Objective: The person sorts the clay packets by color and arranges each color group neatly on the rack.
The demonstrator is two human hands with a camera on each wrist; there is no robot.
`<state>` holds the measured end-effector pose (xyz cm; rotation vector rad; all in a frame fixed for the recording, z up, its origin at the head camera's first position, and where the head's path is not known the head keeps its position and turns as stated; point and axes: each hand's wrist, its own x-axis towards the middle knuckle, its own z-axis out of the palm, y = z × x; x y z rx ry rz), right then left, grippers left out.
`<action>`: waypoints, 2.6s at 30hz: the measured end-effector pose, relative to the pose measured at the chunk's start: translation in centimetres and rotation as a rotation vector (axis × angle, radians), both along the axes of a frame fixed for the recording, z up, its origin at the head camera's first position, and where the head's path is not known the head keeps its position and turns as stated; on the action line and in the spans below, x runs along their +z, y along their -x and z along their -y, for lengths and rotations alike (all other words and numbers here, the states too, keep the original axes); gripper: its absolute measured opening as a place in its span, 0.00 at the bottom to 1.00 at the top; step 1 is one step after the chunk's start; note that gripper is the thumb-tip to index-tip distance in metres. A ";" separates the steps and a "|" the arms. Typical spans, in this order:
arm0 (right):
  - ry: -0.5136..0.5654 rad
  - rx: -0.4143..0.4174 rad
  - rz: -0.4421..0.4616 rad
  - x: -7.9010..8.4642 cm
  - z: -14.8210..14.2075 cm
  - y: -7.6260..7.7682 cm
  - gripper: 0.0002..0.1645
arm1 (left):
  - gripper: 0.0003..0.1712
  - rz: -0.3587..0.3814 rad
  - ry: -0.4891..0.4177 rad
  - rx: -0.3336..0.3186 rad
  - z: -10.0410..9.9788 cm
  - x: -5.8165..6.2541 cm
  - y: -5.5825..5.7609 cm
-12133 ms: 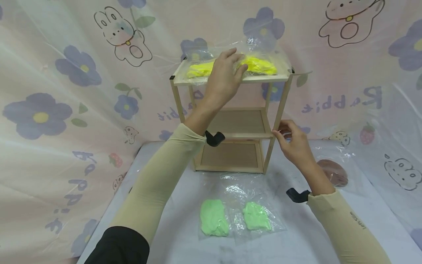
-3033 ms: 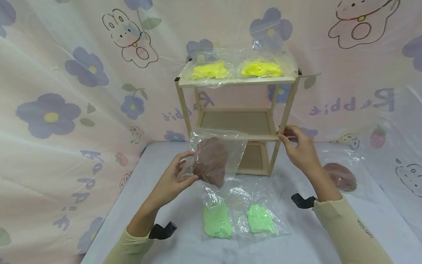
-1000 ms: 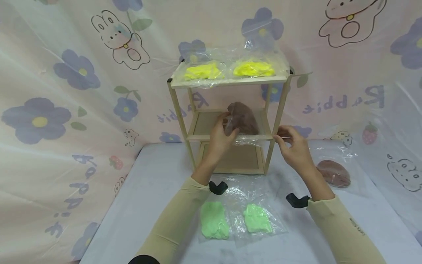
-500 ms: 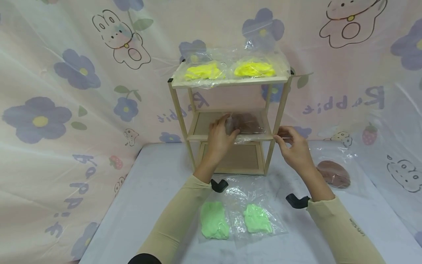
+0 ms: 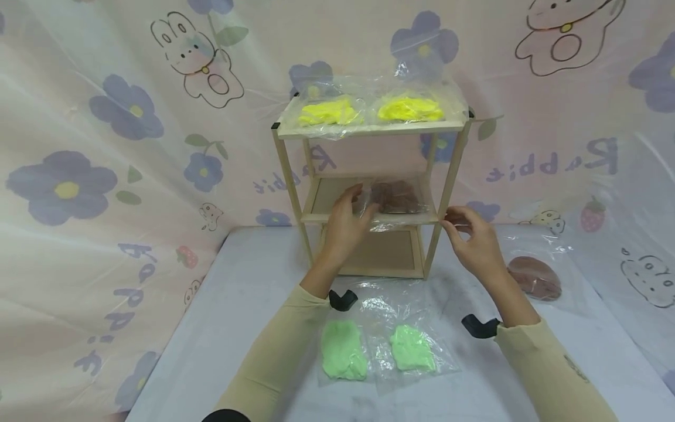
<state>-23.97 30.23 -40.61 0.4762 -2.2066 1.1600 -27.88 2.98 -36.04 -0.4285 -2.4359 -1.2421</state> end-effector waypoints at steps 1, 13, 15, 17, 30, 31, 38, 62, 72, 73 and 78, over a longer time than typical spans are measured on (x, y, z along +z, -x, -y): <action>0.000 -0.002 -0.004 -0.1 -0.1 -0.1 0.19 | 0.34 -0.004 -0.016 -0.008 0.2 0.0 -0.1; -0.004 -0.071 0.029 -1.0 -1.4 -1.4 0.17 | 0.31 -0.019 -0.093 -0.031 3.7 -0.7 -1.9; -0.005 -0.082 0.024 -1.2 -1.7 -1.6 0.17 | 0.30 -0.041 -0.107 -0.038 4.4 -0.8 -2.1; -0.006 -0.092 0.020 -1.4 -2.1 -1.9 0.17 | 0.29 -0.081 -0.122 -0.048 5.2 -0.8 -2.3; -0.125 -0.273 0.193 -3.2 -7.0 -4.6 0.19 | 0.23 -0.244 -0.109 0.024 10.5 -0.8 -2.7; -0.130 -0.281 0.213 -3.4 -7.4 -4.8 0.20 | 0.22 -0.252 -0.115 0.028 10.8 -0.8 -2.7; -0.108 -0.330 0.293 -4.5 -10.1 -6.3 0.22 | 0.18 -0.292 -0.201 0.043 12.8 -1.1 -2.1; -0.347 -0.508 0.539 -7.1 -16.3 -7.3 0.41 | 0.21 -0.170 -0.174 0.012 14.0 -0.3 0.5; -0.435 -0.581 0.744 -8.6 -18.0 -7.0 0.67 | 0.20 -0.107 -0.200 -0.026 14.2 0.0 0.8; -0.442 -0.583 0.755 -8.7 -18.2 -7.0 0.68 | 0.20 -0.099 -0.204 -0.030 14.3 0.0 0.8; -0.464 -0.560 0.820 -9.3 -18.8 -6.6 0.72 | 0.19 -0.066 -0.209 -0.031 14.3 0.0 0.8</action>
